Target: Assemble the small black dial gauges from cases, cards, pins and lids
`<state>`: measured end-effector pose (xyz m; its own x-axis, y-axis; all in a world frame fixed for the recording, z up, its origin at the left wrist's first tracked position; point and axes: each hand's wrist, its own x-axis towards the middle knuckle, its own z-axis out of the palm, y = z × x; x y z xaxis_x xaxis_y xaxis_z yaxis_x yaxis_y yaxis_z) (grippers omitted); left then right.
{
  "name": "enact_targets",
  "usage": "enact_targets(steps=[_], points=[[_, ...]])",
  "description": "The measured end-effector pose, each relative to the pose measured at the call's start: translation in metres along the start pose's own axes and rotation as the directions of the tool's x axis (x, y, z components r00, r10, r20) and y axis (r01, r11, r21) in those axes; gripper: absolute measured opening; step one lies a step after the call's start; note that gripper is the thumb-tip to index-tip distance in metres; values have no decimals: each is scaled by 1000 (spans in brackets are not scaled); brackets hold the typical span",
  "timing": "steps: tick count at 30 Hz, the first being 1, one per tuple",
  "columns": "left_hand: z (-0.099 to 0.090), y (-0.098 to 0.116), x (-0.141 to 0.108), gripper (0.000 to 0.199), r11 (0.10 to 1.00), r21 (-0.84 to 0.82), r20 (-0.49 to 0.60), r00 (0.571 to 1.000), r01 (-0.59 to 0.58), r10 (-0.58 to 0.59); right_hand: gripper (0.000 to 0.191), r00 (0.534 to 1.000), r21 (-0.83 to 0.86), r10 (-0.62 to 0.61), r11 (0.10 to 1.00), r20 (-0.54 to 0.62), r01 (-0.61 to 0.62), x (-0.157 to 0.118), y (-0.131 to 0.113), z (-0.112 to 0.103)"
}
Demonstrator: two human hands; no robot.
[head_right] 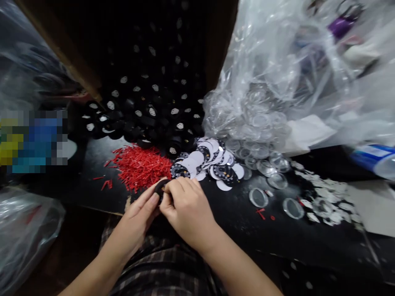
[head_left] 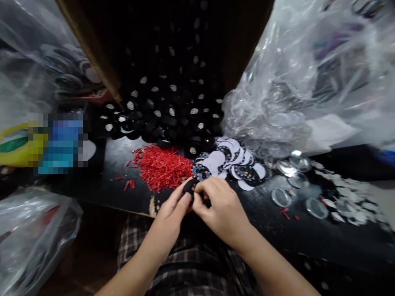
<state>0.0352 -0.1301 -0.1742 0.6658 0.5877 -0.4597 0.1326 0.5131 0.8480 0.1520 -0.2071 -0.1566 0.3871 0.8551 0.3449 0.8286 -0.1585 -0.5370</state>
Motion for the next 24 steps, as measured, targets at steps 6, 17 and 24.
enact_targets(steps=[6, 17, 24], points=[[8, -5, 2, 42, 993, 105, 14, 998, -58, 57, 10, 946, 158, 256, 944, 197, -289, -3, 4, -16], [6, -19, 14, 39, 994, -107, 129, 991, -5, 19, 37, 920, -527, 361, 758, -151, -384, 5, 172, -77], [10, -11, 16, 36, 957, -278, 115, 992, 80, -50, 28, 912, -241, 264, 907, -315, -346, -10, 128, -74]])
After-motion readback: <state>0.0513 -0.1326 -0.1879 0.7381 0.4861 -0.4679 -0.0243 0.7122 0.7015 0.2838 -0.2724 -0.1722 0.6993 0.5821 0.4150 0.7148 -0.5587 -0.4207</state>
